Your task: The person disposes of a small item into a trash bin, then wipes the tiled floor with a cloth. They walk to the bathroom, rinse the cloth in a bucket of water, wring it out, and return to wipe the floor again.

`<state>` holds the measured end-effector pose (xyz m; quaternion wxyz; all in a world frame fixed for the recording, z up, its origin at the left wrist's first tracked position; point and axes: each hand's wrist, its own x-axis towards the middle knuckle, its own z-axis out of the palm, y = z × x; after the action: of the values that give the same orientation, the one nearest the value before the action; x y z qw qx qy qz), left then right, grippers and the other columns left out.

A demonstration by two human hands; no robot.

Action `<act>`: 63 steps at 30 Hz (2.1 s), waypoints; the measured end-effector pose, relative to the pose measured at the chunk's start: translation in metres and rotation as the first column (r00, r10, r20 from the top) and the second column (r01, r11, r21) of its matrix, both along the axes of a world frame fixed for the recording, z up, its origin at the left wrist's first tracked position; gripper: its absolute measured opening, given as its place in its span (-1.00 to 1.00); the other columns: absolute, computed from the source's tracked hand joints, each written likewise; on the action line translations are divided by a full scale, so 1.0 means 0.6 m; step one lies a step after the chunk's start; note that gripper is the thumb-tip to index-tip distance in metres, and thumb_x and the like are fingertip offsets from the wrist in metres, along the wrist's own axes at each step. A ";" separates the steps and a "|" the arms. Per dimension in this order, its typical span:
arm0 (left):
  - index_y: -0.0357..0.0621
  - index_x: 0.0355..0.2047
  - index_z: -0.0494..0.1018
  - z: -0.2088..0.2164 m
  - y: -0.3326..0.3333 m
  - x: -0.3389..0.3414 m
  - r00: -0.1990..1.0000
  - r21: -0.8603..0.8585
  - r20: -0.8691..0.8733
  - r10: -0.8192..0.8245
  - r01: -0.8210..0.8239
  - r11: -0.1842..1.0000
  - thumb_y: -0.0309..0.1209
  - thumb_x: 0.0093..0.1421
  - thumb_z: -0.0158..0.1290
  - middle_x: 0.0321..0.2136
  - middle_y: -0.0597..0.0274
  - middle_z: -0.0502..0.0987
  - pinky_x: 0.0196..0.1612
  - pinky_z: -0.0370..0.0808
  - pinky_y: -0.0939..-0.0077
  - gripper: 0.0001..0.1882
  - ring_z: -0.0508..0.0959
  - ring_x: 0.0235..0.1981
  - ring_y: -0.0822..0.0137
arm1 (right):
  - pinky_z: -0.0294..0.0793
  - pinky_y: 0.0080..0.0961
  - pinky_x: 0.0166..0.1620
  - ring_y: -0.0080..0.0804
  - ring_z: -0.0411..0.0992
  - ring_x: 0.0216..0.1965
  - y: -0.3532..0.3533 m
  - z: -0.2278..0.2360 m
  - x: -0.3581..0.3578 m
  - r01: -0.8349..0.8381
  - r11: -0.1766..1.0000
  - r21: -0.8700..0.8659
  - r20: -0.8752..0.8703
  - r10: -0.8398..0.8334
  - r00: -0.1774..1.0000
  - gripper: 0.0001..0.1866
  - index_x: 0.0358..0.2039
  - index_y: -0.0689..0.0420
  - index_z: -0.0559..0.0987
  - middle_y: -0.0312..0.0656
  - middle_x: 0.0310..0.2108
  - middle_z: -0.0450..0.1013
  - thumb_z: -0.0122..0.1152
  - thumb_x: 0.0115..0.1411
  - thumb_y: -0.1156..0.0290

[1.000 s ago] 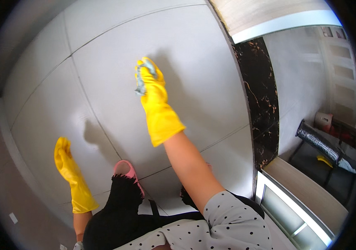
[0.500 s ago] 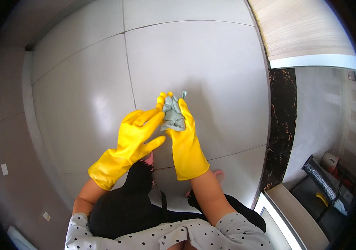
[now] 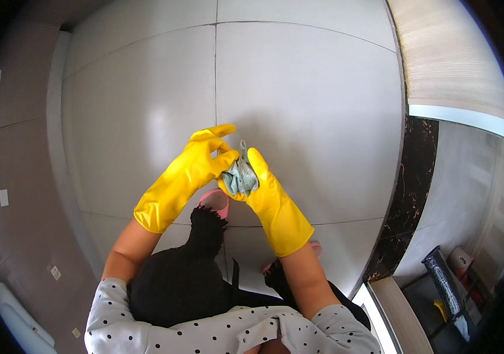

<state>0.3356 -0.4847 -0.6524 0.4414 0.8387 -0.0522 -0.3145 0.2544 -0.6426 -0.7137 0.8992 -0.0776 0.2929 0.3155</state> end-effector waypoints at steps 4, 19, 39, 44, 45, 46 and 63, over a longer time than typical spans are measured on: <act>-0.23 -0.26 0.59 -0.009 0.008 0.000 0.989 -0.108 -0.123 0.082 -0.095 0.990 -0.31 0.20 0.12 0.20 0.13 0.37 0.10 0.41 0.32 -0.76 0.43 0.10 0.11 | 0.50 -0.35 0.02 -0.28 0.50 -0.07 -0.001 0.035 0.008 -0.093 0.959 -0.267 0.147 0.136 0.980 -0.46 0.14 0.19 0.41 -0.14 -0.05 0.49 0.02 0.34 0.03; -0.24 -0.11 0.55 -0.003 0.016 -0.037 0.972 0.106 -0.136 0.194 -0.180 0.978 -0.04 0.32 -0.03 -0.33 0.24 0.60 -0.06 0.40 0.49 -0.52 0.52 -0.18 0.37 | 0.51 -0.46 -0.11 -0.38 0.51 -0.17 0.020 0.045 0.033 0.136 0.758 -0.638 0.271 0.056 0.961 -0.53 0.08 0.20 0.45 -0.17 -0.11 0.52 -0.01 0.37 0.09; -0.10 -0.30 0.60 0.042 0.056 -0.014 0.884 0.194 -0.290 0.365 -0.320 0.928 0.06 0.25 0.02 -0.50 0.40 0.52 -0.48 0.35 0.58 -0.54 0.38 -0.55 0.51 | 0.53 -0.48 -0.25 -0.45 0.51 -0.25 0.010 -0.006 0.025 0.040 0.887 -0.461 0.052 -0.018 0.999 -0.59 0.06 0.16 0.47 -0.22 -0.13 0.52 0.00 0.38 0.14; -0.15 -0.36 0.58 0.029 0.030 -0.039 0.978 0.406 -0.118 0.170 -0.109 0.907 0.11 0.23 -0.01 -0.32 0.11 0.57 -0.31 0.47 0.38 -0.47 0.57 -0.37 0.16 | 0.51 -0.43 -0.16 -0.46 0.49 -0.16 0.028 0.049 0.027 0.085 0.888 -0.451 0.047 -0.072 0.996 -0.55 0.16 0.12 0.40 -0.23 -0.05 0.48 0.07 0.34 0.18; -0.17 -0.30 0.56 0.025 0.026 -0.040 0.975 0.406 -0.155 0.162 -0.087 0.910 0.13 0.23 -0.04 -0.23 0.06 0.54 -0.21 0.45 0.35 -0.45 0.55 -0.26 0.10 | 0.51 -0.42 -0.14 -0.45 0.48 -0.13 0.033 0.052 0.026 0.037 0.877 -0.480 0.092 0.008 0.996 -0.53 0.17 0.12 0.38 -0.23 -0.03 0.47 0.09 0.33 0.20; -0.19 -0.25 0.53 0.021 0.022 -0.041 0.970 0.405 -0.191 0.154 -0.065 0.912 0.14 0.23 -0.06 -0.13 0.01 0.51 -0.11 0.42 0.32 -0.42 0.52 -0.15 0.03 | 0.51 -0.40 -0.11 -0.44 0.47 -0.10 0.038 0.056 0.026 -0.008 0.860 -0.510 0.134 0.089 0.987 -0.52 0.19 0.12 0.36 -0.24 -0.01 0.46 0.11 0.32 0.21; -0.18 -0.19 0.56 -0.007 0.056 -0.096 0.937 0.042 0.305 0.172 -0.194 0.980 -0.08 0.32 0.02 -0.34 0.26 0.61 -0.21 0.47 0.53 -0.61 0.57 -0.32 0.42 | 0.39 -0.59 -0.35 -0.57 0.41 -0.39 0.020 0.005 0.003 -0.046 0.594 -0.803 -0.053 0.006 0.999 -0.52 -0.02 0.15 0.52 -0.31 -0.30 0.49 0.09 0.30 -0.01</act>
<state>0.2782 -0.4509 -0.6568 0.4255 0.8931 -0.0289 -0.1431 0.2563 -0.6303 -0.7107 0.7564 -0.4715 0.4225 0.1642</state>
